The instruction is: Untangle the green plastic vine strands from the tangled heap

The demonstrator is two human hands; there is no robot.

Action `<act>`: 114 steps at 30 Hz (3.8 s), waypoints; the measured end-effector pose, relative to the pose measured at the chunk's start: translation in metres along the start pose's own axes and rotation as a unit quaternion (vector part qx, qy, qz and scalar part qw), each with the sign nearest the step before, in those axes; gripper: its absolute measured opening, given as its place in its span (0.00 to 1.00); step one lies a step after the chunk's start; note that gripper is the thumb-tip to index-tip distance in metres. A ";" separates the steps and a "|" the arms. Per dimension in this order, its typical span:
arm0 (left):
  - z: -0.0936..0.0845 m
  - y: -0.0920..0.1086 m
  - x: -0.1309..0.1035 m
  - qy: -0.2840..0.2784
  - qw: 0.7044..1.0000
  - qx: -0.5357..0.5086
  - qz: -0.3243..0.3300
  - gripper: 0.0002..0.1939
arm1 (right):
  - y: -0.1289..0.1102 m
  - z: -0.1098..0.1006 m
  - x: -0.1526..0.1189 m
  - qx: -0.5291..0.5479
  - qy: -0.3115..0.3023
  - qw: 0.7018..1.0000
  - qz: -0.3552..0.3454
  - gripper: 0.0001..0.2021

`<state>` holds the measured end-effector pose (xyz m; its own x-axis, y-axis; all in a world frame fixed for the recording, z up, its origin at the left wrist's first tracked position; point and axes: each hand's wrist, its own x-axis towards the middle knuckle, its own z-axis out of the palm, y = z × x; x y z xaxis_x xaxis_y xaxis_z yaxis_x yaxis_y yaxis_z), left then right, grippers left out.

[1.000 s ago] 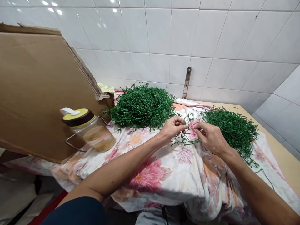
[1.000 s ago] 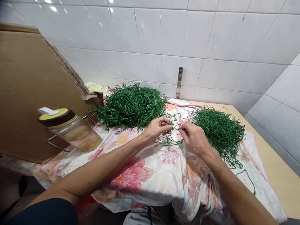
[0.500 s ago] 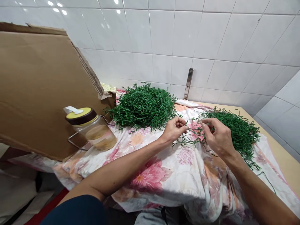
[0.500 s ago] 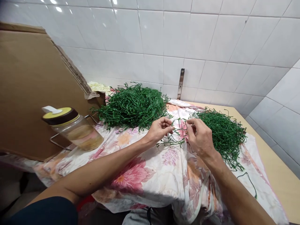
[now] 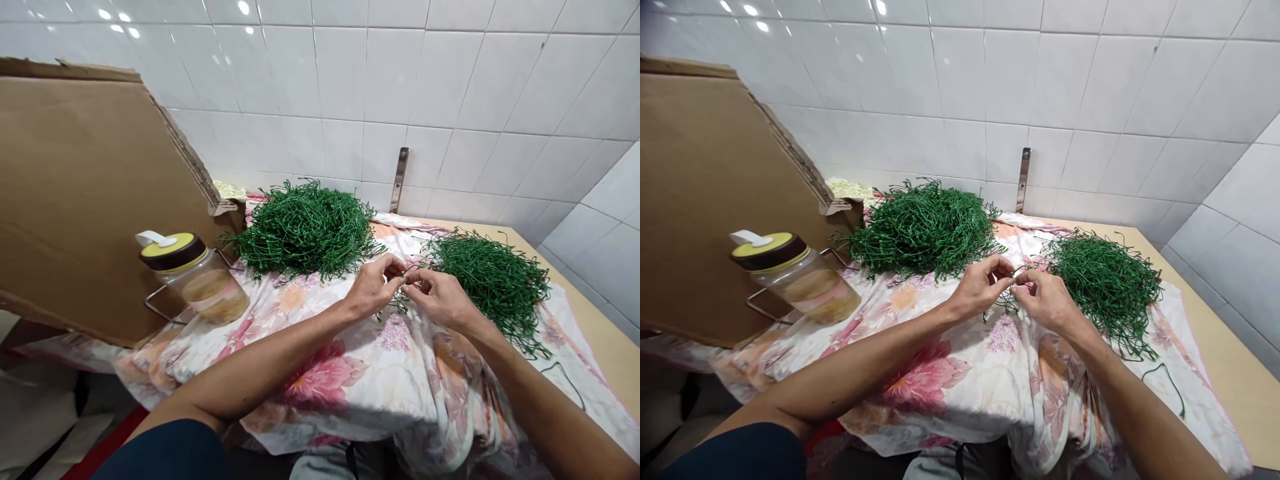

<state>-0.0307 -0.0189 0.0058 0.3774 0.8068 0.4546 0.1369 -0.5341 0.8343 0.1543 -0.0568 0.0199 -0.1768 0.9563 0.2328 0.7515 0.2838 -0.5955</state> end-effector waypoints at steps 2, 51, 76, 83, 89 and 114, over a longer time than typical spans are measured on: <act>-0.001 0.002 0.000 -0.007 1.000 0.001 0.001 0.06 | -0.002 0.000 0.000 -0.006 -0.003 1.000 0.002 0.13; -0.005 -0.010 -0.003 -0.045 0.966 0.239 0.089 0.06 | 0.001 0.000 0.000 0.043 0.048 0.998 -0.024 0.14; -0.009 -0.013 0.003 -0.054 0.963 0.251 0.081 0.08 | -0.001 0.009 -0.005 -0.013 0.051 0.998 -0.040 0.14; -0.008 -0.007 0.004 -0.059 0.977 0.204 0.003 0.08 | 0.005 0.020 -0.003 -0.069 0.057 0.995 -0.052 0.12; -0.007 -0.006 0.003 -0.060 0.979 0.195 0.004 0.08 | 0.007 0.020 -0.004 -0.107 0.068 0.990 -0.063 0.13; -0.009 0.006 0.004 -0.039 0.979 0.194 -0.040 0.08 | 0.002 0.013 -0.005 -0.047 0.044 0.992 -0.104 0.11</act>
<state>-0.0366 -0.0165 0.0154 0.4180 0.8366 0.3541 0.5007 -0.5374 0.6785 0.1482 -0.0599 0.0075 -0.2803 0.8669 0.4122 0.7620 0.4621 -0.4536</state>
